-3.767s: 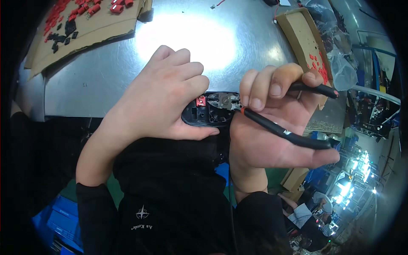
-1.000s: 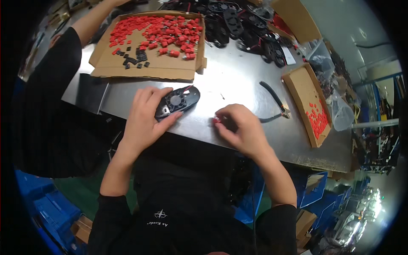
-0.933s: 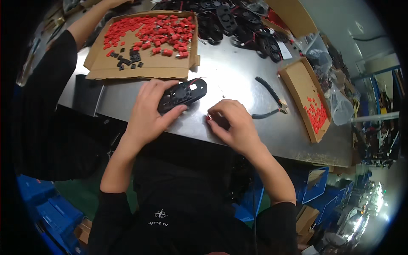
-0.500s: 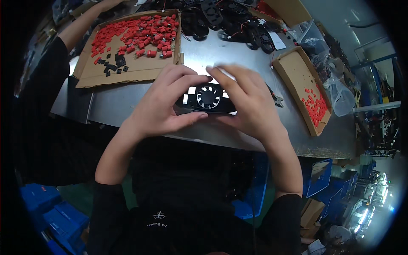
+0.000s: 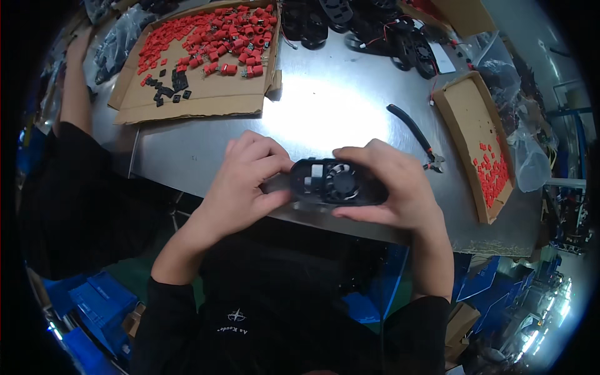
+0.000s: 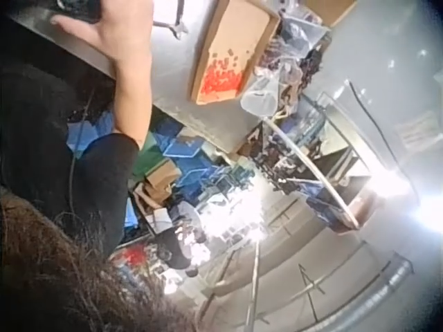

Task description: Assembling electronic components by inserting small red parts into a plastic housing and using pliers to secure or crimp them.

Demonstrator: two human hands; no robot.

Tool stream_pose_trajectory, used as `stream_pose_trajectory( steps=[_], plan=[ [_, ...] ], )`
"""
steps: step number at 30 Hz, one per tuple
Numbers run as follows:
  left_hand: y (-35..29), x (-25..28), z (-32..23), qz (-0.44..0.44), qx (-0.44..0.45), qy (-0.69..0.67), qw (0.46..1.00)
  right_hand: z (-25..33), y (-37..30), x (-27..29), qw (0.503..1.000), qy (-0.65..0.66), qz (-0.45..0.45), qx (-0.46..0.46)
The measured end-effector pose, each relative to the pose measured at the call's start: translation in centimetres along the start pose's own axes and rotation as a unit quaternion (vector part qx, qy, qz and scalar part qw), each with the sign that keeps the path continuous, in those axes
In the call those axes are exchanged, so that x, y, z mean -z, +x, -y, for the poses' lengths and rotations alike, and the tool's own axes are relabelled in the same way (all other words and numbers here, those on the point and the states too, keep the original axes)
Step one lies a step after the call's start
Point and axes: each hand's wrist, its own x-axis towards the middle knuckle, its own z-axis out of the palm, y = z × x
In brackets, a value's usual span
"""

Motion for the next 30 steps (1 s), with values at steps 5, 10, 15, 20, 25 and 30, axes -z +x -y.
stream_pose_trajectory(
  steps=[5, 10, 15, 20, 25, 30],
  plan=[
    [0.0, 0.1, 0.2, 0.014, -0.012, -0.006, 1.0, 0.4, 0.1, -1.1, 0.998, -0.014, 0.053, -0.009],
    [0.2, 0.0, 0.1, 0.018, 0.014, -0.024, 0.999, 0.3, 0.1, -1.9, 0.997, -0.016, 0.079, -0.022],
    [0.2, 0.6, -0.1, 0.046, 0.003, 0.001, 0.999, 0.3, 0.1, -2.7, 0.996, -0.05, 0.079, -0.007],
    [-0.2, 0.7, 0.2, 0.033, 0.001, -0.021, 0.999, 0.4, 0.1, -2.9, 0.994, -0.07, 0.085, -0.007],
    [-0.6, 1.1, 0.5, 0.05, -0.014, -0.009, 0.999, 0.4, -0.1, -2.8, 0.996, -0.054, 0.076, -0.016],
    [-0.3, 0.7, 1.2, 0.024, -0.041, -0.034, 0.998, 0.1, 0.1, -2.8, 0.994, -0.062, 0.087, -0.018]
  ],
)
